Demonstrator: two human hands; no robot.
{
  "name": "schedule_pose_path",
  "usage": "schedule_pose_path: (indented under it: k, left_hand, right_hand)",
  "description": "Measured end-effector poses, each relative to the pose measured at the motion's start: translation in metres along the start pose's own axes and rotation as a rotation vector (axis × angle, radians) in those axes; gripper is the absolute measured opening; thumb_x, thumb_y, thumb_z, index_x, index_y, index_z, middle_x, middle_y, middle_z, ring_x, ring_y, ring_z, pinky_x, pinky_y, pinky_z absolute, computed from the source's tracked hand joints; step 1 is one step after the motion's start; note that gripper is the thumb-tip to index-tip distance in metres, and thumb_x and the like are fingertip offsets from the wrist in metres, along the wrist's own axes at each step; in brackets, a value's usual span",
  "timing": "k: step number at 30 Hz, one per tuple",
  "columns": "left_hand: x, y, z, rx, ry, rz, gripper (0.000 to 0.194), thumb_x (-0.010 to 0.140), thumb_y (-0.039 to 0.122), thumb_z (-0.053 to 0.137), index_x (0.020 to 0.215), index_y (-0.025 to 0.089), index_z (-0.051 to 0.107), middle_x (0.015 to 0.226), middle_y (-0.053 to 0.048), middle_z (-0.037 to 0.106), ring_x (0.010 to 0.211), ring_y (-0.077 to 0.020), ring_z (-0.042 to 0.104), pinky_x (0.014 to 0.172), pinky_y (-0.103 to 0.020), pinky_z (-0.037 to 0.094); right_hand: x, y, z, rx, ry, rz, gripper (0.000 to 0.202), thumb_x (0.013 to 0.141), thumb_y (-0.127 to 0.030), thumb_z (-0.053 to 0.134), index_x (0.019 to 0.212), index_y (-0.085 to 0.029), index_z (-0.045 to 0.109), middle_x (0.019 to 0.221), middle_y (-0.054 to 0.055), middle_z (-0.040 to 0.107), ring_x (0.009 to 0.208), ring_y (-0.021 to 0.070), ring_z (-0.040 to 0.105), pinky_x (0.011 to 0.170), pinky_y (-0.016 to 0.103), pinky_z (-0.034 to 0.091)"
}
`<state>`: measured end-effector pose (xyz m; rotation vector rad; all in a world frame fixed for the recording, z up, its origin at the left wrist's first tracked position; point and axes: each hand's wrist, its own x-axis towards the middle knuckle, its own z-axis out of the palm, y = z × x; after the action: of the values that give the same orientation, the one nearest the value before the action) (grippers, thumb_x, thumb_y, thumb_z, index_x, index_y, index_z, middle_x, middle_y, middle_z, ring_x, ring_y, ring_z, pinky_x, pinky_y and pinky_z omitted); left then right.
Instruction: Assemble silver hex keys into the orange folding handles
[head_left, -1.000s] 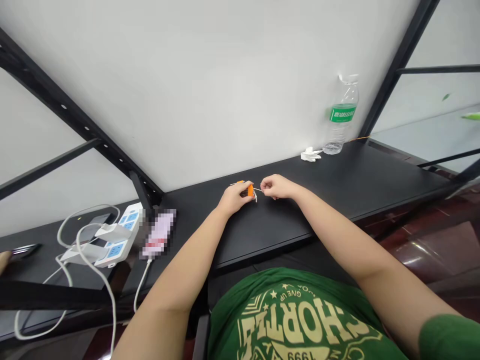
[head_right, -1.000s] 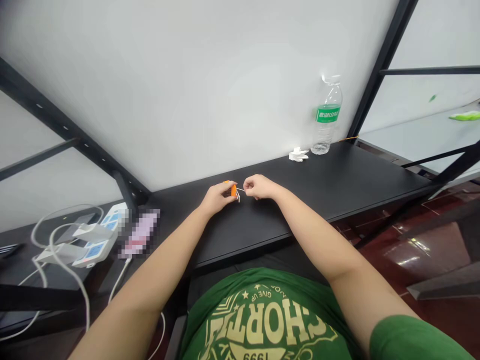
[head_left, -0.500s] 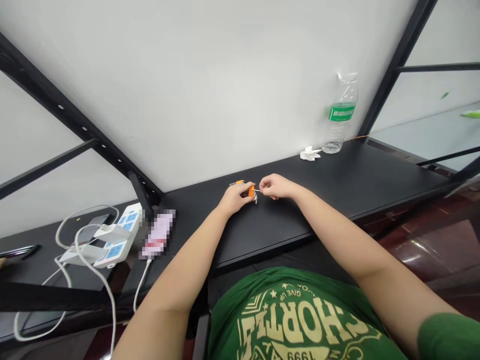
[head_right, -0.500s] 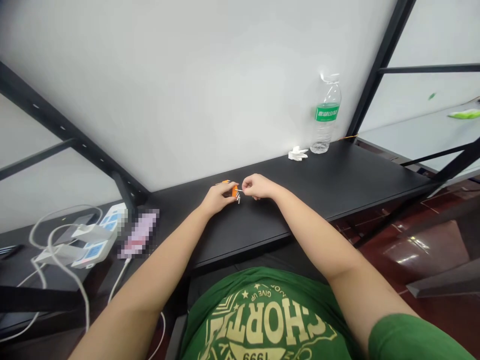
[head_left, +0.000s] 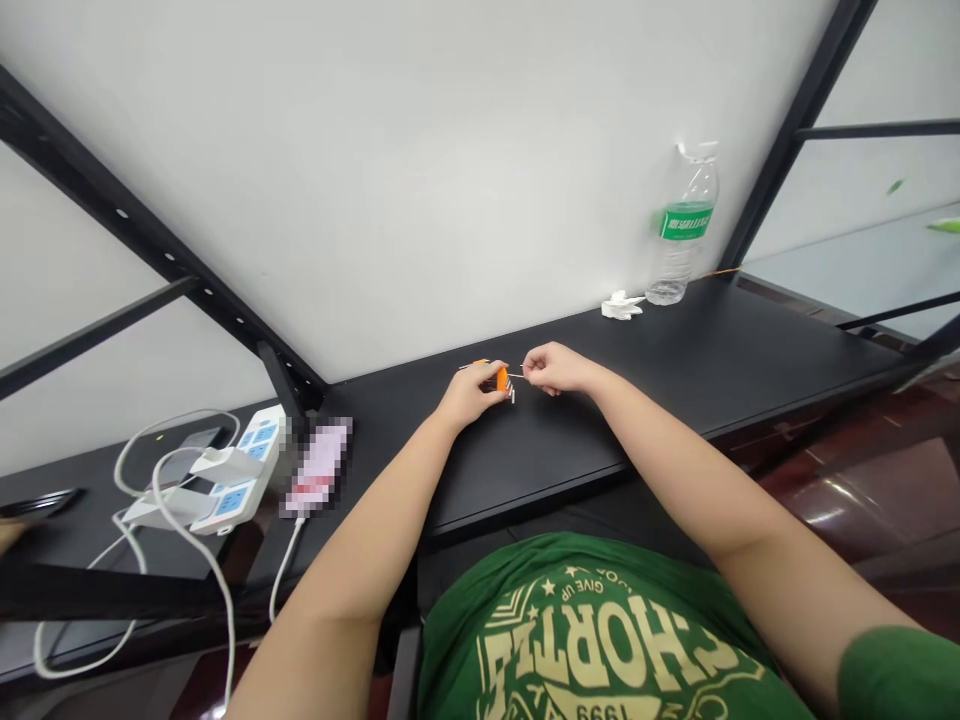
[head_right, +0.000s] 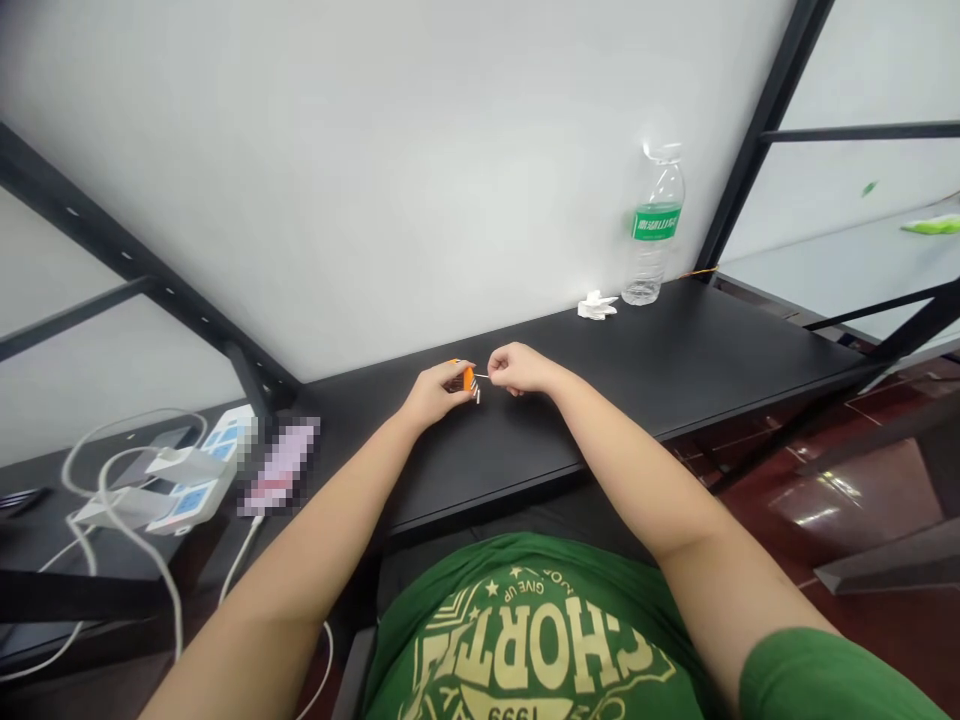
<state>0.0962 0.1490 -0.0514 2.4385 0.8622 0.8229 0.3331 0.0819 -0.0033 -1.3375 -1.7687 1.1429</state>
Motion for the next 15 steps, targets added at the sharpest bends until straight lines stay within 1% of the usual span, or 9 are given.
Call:
schedule_pose_path:
  k: [2, 7, 9, 11, 15]
  left_hand:
    - [0.000, 0.000, 0.000, 0.015, 0.009, 0.005, 0.044, 0.080, 0.031, 0.075, 0.123, 0.023, 0.071, 0.104, -0.002, 0.072, 0.080, -0.0148, 0.067, 0.082, -0.028, 0.059]
    - [0.000, -0.002, -0.002, 0.106, 0.017, 0.054, 0.043, 0.082, 0.032, 0.074, 0.125, 0.028, 0.070, 0.110, -0.004, 0.067, 0.093, -0.0171, 0.067, 0.088, -0.028, 0.058]
    - [-0.001, -0.002, -0.001, 0.121, 0.017, 0.066, 0.044, 0.083, 0.032, 0.074, 0.127, 0.029, 0.070, 0.111, -0.004, 0.064, 0.093, -0.0163, 0.066, 0.088, -0.028, 0.058]
    - [-0.002, 0.000, 0.001, 0.138, 0.018, 0.071, 0.045, 0.083, 0.032, 0.074, 0.128, 0.030, 0.069, 0.113, -0.004, 0.061, 0.093, -0.0154, 0.065, 0.087, -0.027, 0.058]
    - [-0.003, 0.007, 0.006, 0.259, 0.043, 0.087, 0.045, 0.083, 0.033, 0.075, 0.127, 0.031, 0.069, 0.115, -0.004, 0.055, 0.092, -0.0147, 0.062, 0.083, -0.026, 0.056]
  right_hand:
    - [0.000, -0.001, 0.000, 0.012, 0.001, 0.000, 0.009, 0.073, -0.010, 0.063, 0.077, -0.018, 0.061, 0.053, -0.005, 0.058, 0.043, 0.0087, 0.052, 0.043, 0.019, 0.040]
    - [0.003, 0.005, 0.000, 0.054, 0.005, 0.002, 0.006, 0.077, -0.014, 0.068, 0.078, -0.017, 0.063, 0.053, -0.004, 0.058, 0.043, 0.0089, 0.051, 0.042, 0.020, 0.041]
    - [0.006, 0.012, 0.000, 0.079, 0.018, 0.007, 0.004, 0.082, -0.019, 0.068, 0.081, -0.017, 0.065, 0.054, -0.004, 0.058, 0.044, 0.0094, 0.052, 0.043, 0.020, 0.044]
    - [0.011, 0.018, 0.001, 0.091, 0.032, 0.015, 0.008, 0.086, -0.024, 0.067, 0.083, -0.016, 0.066, 0.056, -0.002, 0.059, 0.047, 0.0103, 0.054, 0.045, 0.021, 0.046]
    - [0.020, 0.023, 0.010, 0.048, 0.075, 0.007, 0.014, 0.091, -0.027, 0.065, 0.084, -0.016, 0.062, 0.059, 0.000, 0.062, 0.050, 0.0115, 0.057, 0.046, 0.022, 0.046]
